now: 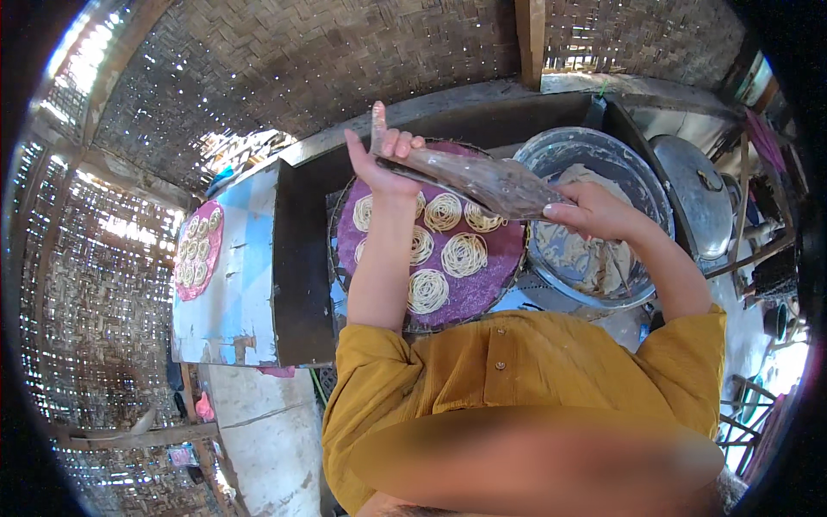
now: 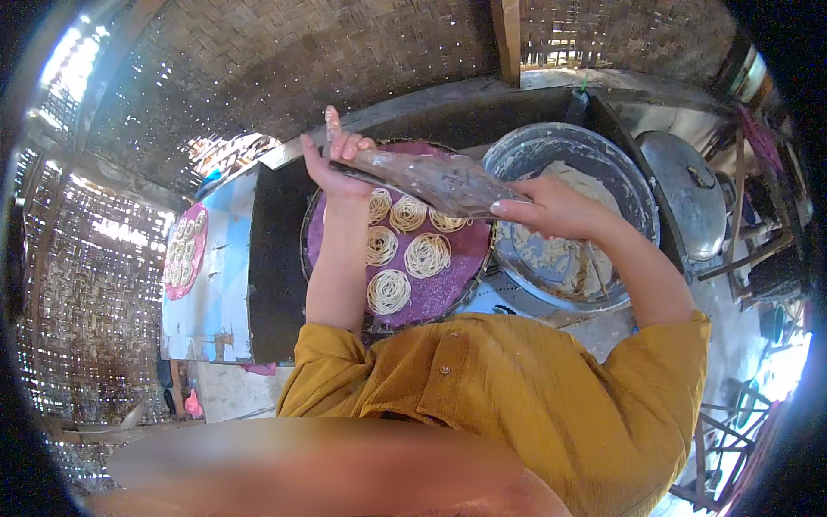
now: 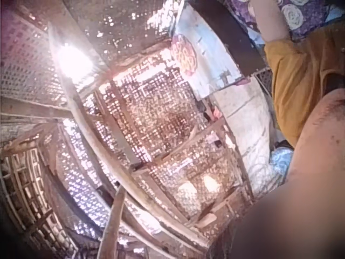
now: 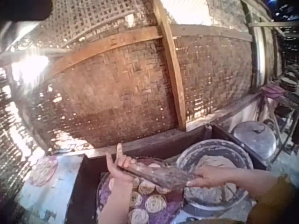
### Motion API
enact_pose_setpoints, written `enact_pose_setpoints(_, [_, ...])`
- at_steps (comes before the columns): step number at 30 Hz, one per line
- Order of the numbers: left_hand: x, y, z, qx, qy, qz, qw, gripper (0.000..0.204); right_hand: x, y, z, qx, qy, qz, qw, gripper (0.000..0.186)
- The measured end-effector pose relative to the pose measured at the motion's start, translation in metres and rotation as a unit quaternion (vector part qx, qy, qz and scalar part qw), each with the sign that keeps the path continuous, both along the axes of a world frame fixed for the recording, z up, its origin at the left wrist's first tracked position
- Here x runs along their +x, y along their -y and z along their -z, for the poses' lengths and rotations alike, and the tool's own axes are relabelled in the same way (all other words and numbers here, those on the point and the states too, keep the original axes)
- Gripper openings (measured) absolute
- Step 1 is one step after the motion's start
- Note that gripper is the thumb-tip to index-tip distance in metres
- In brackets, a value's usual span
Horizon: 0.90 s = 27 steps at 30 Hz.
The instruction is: The person prepares small dough pastries by scooping white paste into a wooden extrusion tool and pressing it onto a circular pink tray. They repeat the process of refilling the tool and forming circular patterns on the tray multiple times.
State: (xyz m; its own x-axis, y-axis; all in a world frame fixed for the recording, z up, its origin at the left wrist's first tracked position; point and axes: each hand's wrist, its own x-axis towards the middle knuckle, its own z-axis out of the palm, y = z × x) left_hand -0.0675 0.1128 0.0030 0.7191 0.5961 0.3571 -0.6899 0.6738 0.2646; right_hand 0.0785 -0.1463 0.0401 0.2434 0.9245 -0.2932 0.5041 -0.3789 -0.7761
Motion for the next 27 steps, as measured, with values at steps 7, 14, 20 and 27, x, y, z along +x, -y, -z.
enact_pose_setpoints(7, [0.024, 0.018, 0.016, 0.094, -0.029, 0.097, 0.99, 0.058, 0.008, 0.019, 0.001, -0.007, -0.039, -0.004, 0.999, 0.043])
enact_pose_setpoints(14, [0.04, 0.061, 0.054, 0.339, -0.488, 0.125, 0.794, 0.043, 0.007, 0.024, 0.009, 0.021, -0.054, 0.029, 0.998, 0.037])
enact_pose_setpoints(20, [0.032, 0.072, 0.068, 0.399, -0.545, 0.052, 0.735, 0.036, 0.0, 0.023, 0.01, 0.024, -0.025, 0.047, 0.998, 0.03])
enact_pose_setpoints(27, [0.041, 0.051, 0.094, 0.416, -0.523, 0.083, 0.739, 0.053, -0.004, 0.03, 0.048, 0.123, -0.069, 0.166, 0.976, 0.04])
